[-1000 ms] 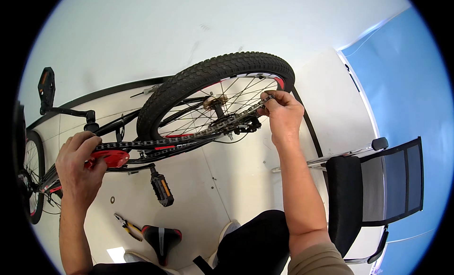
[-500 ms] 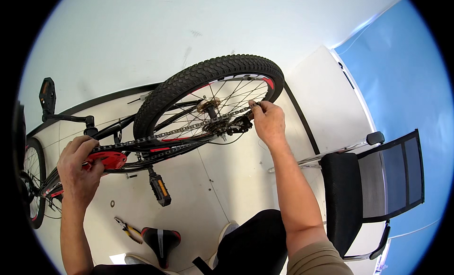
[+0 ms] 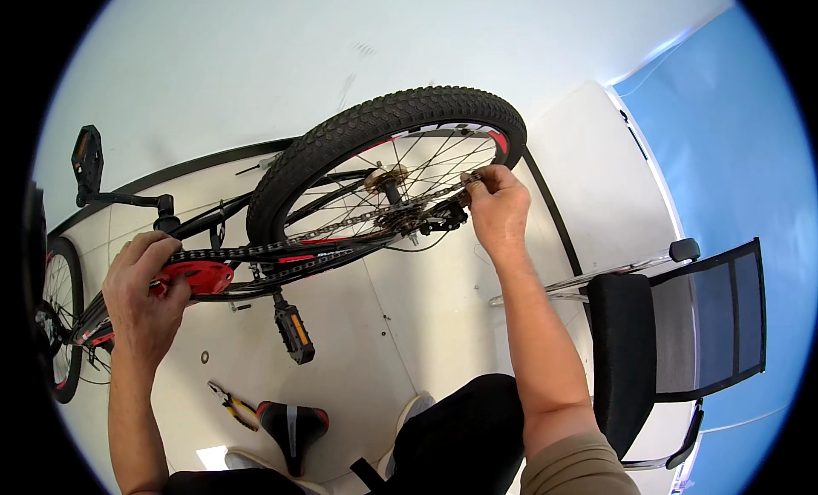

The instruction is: The person adjusts the bicycle chain and rear derailleur while the bike is upside down. They rotate the pedals and rear wheel to test chain movement and alignment, then reposition the bike upright to continue adjustments.

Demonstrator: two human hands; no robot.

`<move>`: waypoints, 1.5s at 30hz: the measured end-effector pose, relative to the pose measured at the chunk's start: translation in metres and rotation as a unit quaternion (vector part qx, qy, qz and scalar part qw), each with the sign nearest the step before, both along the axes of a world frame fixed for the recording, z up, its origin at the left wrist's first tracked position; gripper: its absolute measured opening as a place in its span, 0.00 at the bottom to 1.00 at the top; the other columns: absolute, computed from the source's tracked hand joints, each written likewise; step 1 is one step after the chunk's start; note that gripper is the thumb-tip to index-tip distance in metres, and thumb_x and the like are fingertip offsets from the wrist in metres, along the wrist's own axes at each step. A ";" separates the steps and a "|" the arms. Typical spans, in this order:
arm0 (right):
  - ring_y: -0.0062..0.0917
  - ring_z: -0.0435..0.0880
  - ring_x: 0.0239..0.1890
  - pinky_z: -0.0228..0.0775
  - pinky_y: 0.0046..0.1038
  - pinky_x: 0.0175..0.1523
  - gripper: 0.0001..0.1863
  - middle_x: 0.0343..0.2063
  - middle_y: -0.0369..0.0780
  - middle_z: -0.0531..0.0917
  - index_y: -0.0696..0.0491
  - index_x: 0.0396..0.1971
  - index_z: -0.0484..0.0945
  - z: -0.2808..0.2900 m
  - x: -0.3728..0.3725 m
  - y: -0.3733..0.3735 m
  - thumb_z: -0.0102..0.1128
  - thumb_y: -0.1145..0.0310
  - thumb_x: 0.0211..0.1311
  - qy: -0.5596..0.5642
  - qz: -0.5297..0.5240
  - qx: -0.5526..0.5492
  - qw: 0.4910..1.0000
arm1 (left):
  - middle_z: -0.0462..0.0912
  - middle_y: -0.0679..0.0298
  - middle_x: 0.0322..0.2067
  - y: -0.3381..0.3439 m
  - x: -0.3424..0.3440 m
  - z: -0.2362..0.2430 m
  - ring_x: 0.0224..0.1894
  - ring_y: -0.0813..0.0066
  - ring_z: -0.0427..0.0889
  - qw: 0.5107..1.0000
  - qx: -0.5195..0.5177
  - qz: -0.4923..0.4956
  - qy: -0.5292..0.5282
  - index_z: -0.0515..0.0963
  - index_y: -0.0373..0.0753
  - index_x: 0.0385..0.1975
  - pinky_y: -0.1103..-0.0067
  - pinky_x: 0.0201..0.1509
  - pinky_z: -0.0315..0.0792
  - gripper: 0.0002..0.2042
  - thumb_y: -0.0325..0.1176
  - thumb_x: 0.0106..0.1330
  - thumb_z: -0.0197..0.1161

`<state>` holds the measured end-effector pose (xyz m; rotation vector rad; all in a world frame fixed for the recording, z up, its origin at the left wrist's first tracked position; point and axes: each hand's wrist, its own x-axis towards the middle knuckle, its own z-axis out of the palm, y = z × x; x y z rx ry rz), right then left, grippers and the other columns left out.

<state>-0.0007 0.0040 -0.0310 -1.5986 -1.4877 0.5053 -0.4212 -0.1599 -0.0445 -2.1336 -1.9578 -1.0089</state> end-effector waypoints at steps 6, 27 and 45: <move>0.25 0.86 0.30 0.79 0.28 0.38 0.08 0.29 0.43 0.88 0.63 0.36 0.82 -0.005 0.007 0.003 0.70 0.78 0.58 -0.121 -0.003 -0.039 0.992 | 0.84 0.56 0.42 -0.002 -0.002 0.001 0.42 0.53 0.84 1.000 0.005 0.004 0.007 0.81 0.34 0.40 0.65 0.45 0.78 0.16 0.20 0.47 0.64; 0.24 0.85 0.29 0.76 0.27 0.38 0.09 0.27 0.42 0.89 0.62 0.33 0.86 -0.006 0.008 0.004 0.72 0.72 0.56 -0.132 0.002 -0.080 0.988 | 0.85 0.56 0.43 0.000 0.003 0.001 0.43 0.54 0.84 1.000 -0.001 0.007 0.001 0.82 0.33 0.40 0.66 0.47 0.78 0.16 0.20 0.48 0.64; 0.19 0.84 0.33 0.77 0.24 0.40 0.13 0.33 0.38 0.87 0.60 0.43 0.86 0.010 -0.004 -0.006 0.62 0.75 0.60 0.052 0.047 -0.202 0.977 | 0.84 0.56 0.41 -0.001 0.000 0.000 0.41 0.53 0.84 1.000 0.008 0.004 -0.009 0.82 0.34 0.39 0.66 0.46 0.79 0.16 0.19 0.47 0.64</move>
